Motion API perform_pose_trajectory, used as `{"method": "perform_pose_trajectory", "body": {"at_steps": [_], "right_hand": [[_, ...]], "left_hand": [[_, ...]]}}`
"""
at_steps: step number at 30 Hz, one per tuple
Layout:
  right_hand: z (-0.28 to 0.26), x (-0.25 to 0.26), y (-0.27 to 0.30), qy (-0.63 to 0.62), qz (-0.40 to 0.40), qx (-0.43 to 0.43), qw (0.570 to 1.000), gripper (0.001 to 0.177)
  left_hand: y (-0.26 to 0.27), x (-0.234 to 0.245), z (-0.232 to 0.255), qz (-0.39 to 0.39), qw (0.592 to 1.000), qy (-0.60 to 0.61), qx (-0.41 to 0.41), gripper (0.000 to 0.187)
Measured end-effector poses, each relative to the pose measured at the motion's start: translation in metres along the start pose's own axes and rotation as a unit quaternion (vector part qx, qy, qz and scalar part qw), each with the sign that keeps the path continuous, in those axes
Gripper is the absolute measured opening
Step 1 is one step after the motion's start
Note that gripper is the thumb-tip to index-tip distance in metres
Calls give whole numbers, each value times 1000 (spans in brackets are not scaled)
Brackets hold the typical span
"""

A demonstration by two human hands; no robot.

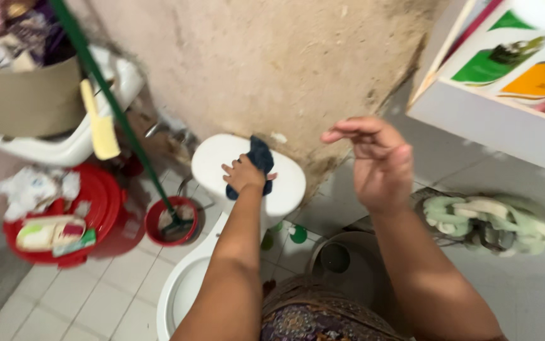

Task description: The person removes various bottles and containers from a wall-mounted shelf, inspects them, and places them on the toilet tank. The person handles multiple personal care items one at a time, including lotions, shampoos, and soaps, and arranges them on the tank.

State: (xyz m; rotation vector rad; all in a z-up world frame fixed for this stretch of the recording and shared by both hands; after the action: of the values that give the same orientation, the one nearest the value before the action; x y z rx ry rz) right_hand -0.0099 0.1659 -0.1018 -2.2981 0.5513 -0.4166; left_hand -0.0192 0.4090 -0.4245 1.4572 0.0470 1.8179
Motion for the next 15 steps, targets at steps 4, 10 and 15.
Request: {"method": "perform_pose_trajectory", "body": {"at_steps": [4,10,15], "right_hand": [[0,-3,8,5,3,-48,999,67],[-37,-13,19,200,-79,-137,967,37],[-91,-35,44,480,-38,-70,874,83]], "left_hand": [[-4,15,-3,44,988,79,-128,51],[94,111,15,-174,901,259,-302,40],[261,179,80,-283,687,378,-553,60]]}}
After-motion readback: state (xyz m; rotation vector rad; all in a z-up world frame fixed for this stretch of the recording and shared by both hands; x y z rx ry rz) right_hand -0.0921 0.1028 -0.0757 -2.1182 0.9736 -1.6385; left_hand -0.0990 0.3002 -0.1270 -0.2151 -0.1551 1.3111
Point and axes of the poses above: each hand's wrist, its own y-axis away from the middle knuckle, its own x-axis out of the back of the hand, z = x × y, the point moved 4 cm from there along -y, towards the middle knuckle, and after that the axes turned 13 degrees about -z, right-handed, at the moved point
